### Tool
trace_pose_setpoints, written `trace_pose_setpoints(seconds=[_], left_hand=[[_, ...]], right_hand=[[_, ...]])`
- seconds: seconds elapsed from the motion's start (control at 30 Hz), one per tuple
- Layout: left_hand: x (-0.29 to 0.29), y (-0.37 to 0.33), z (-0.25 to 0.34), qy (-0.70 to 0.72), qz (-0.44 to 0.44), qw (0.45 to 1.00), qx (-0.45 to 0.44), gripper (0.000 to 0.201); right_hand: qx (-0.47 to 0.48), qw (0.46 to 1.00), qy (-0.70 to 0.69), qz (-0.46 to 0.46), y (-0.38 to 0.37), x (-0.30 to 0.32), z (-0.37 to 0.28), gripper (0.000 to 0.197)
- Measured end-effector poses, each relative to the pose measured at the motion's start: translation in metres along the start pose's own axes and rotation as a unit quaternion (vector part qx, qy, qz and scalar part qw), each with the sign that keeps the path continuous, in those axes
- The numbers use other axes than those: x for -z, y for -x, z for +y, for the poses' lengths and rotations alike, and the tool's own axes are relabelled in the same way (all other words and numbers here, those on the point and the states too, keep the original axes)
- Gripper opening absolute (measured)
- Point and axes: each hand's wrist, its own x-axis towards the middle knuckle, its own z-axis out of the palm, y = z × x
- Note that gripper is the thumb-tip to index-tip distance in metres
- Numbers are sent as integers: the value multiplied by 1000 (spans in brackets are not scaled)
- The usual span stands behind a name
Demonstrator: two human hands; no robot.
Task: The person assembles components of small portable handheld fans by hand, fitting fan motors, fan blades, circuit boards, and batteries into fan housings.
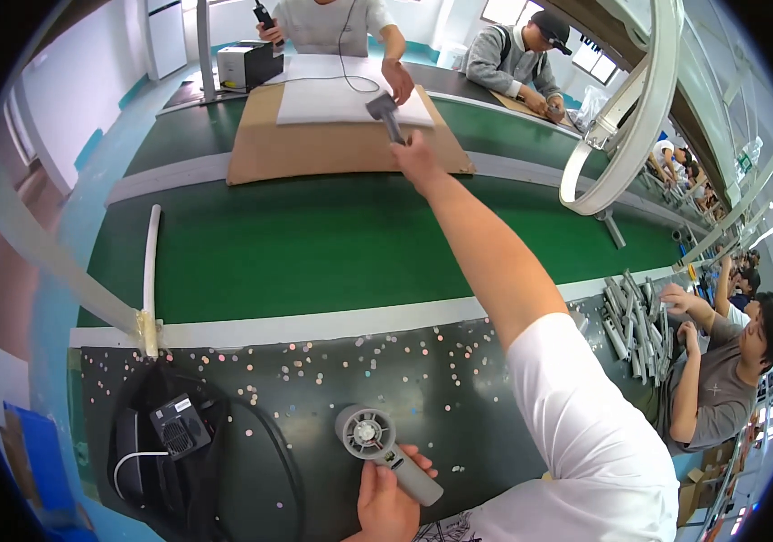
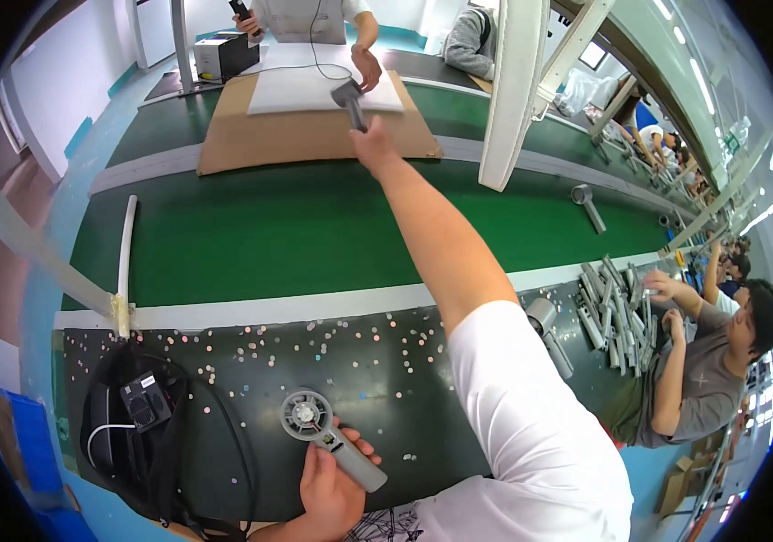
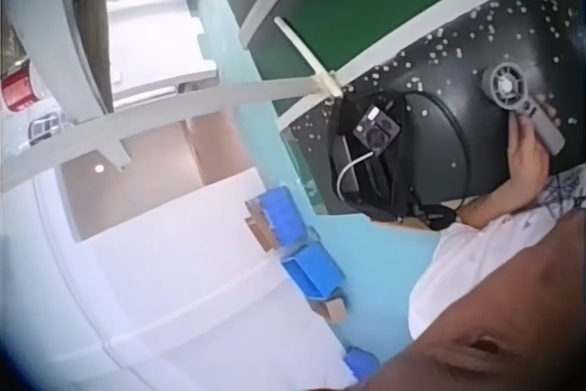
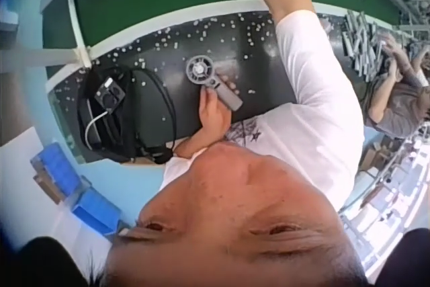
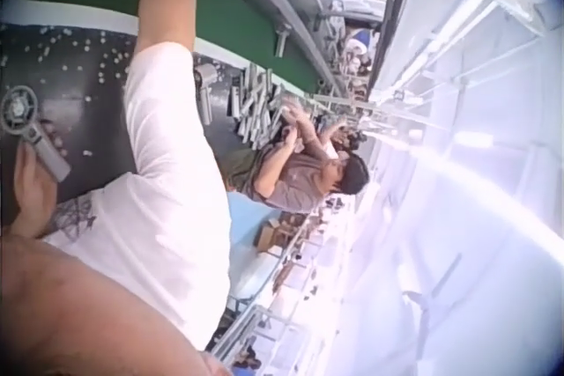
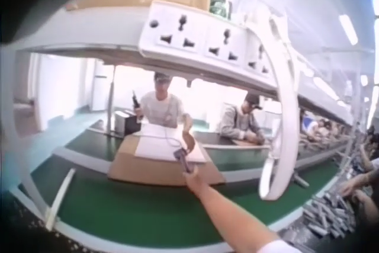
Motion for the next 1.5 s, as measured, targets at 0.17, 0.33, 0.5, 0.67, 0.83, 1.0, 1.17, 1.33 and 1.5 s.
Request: trace_pose_setpoints(seconds=[0.17,0.33,0.5,0.67,0.83,1.0,1.17,1.33,1.5], left_hand=[[-1,0,3,3,39,999,-25,43],[-6,5,2,14,0,999,-31,48],[-13,0,-10,-12,-65,997,-43,48],[-30,16,-34,-40,-107,993,-24,46],[-39,33,-49,-60,-147,987,7,43],[-50,38,-57,-43,-151,987,40,43],[-53,44,-61,-50,-138,988,51,47],[-50,48,-62,16,-172,984,44,46],[-41,43,-72,-80,-195,977,38,50]], right_hand=[[12,972,-171,-159,100,14,-23,34],[-56,924,-256,-279,324,161,-86,35],[197,960,-58,-190,471,228,-82,48],[246,966,43,-68,516,232,-67,45],[241,970,26,-26,530,260,-69,42],[273,959,65,-34,538,273,-60,42],[273,960,55,-36,544,281,-60,41],[303,950,73,-35,541,277,-64,43],[12,966,-256,-32,554,274,-60,42]])
